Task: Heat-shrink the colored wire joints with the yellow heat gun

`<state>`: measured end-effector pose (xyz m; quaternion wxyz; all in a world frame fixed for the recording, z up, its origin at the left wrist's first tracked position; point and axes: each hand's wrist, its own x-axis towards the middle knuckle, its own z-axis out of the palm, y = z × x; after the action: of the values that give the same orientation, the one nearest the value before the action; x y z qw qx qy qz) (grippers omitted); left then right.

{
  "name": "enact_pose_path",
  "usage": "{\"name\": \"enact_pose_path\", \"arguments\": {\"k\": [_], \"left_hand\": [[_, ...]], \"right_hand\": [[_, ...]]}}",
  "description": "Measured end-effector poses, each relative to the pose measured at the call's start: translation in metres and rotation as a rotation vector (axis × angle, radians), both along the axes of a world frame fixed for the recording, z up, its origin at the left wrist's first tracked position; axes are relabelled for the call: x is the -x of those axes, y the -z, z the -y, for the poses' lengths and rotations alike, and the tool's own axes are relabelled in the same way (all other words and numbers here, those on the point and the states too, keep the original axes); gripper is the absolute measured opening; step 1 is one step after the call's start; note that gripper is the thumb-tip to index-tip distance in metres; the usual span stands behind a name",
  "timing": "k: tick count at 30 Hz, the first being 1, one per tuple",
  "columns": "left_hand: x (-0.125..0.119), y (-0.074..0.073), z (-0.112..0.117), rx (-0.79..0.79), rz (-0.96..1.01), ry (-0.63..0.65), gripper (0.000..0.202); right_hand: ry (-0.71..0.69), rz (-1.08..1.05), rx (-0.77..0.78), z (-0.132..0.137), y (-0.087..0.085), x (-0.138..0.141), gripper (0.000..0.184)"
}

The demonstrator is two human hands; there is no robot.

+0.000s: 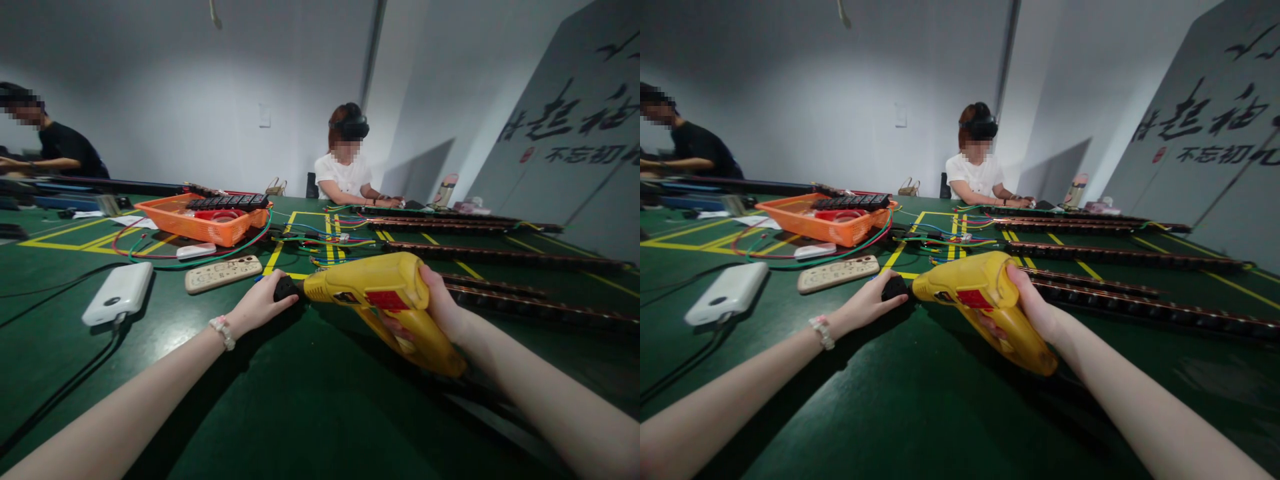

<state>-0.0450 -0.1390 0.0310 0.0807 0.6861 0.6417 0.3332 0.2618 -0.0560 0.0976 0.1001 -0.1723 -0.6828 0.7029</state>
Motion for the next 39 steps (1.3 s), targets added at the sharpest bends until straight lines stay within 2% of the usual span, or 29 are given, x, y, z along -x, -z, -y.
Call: {"name": "enact_pose_path", "arguments": {"k": [5, 10, 18, 22, 27, 33, 36, 39], "left_hand": [[0.0, -0.001, 0.001, 0.001, -0.019, -0.006, 0.042], [-0.002, -0.002, 0.002, -0.003, -0.014, -0.013, 0.041], [0.006, -0.006, 0.005, 0.06, -0.081, -0.034, 0.048], [0.011, -0.008, 0.006, 0.056, -0.151, -0.018, 0.047], [0.013, -0.011, 0.006, 0.055, -0.21, -0.013, 0.046], [0.016, -0.017, 0.006, 0.047, -0.36, -0.079, 0.045], [0.02, -0.015, 0.006, 0.055, -0.354, -0.126, 0.047], [0.024, -0.012, 0.005, 0.049, -0.331, -0.122, 0.047]], "right_hand": [[0.037, -0.094, 0.067, -0.012, 0.011, -0.006, 0.08], [0.131, -0.08, 0.111, -0.014, 0.007, -0.015, 0.08], [0.202, -0.011, -0.004, 0.002, 0.005, -0.023, 0.069], [0.191, 0.002, -0.038, 0.002, 0.009, -0.022, 0.069], [0.16, -0.043, 0.071, -0.007, 0.008, -0.021, 0.073], [0.082, -0.117, 0.079, -0.009, 0.011, -0.02, 0.068], [0.017, -0.13, 0.056, -0.009, 0.016, -0.014, 0.069], [-0.029, -0.126, 0.057, -0.008, 0.019, 0.0, 0.075]]}}
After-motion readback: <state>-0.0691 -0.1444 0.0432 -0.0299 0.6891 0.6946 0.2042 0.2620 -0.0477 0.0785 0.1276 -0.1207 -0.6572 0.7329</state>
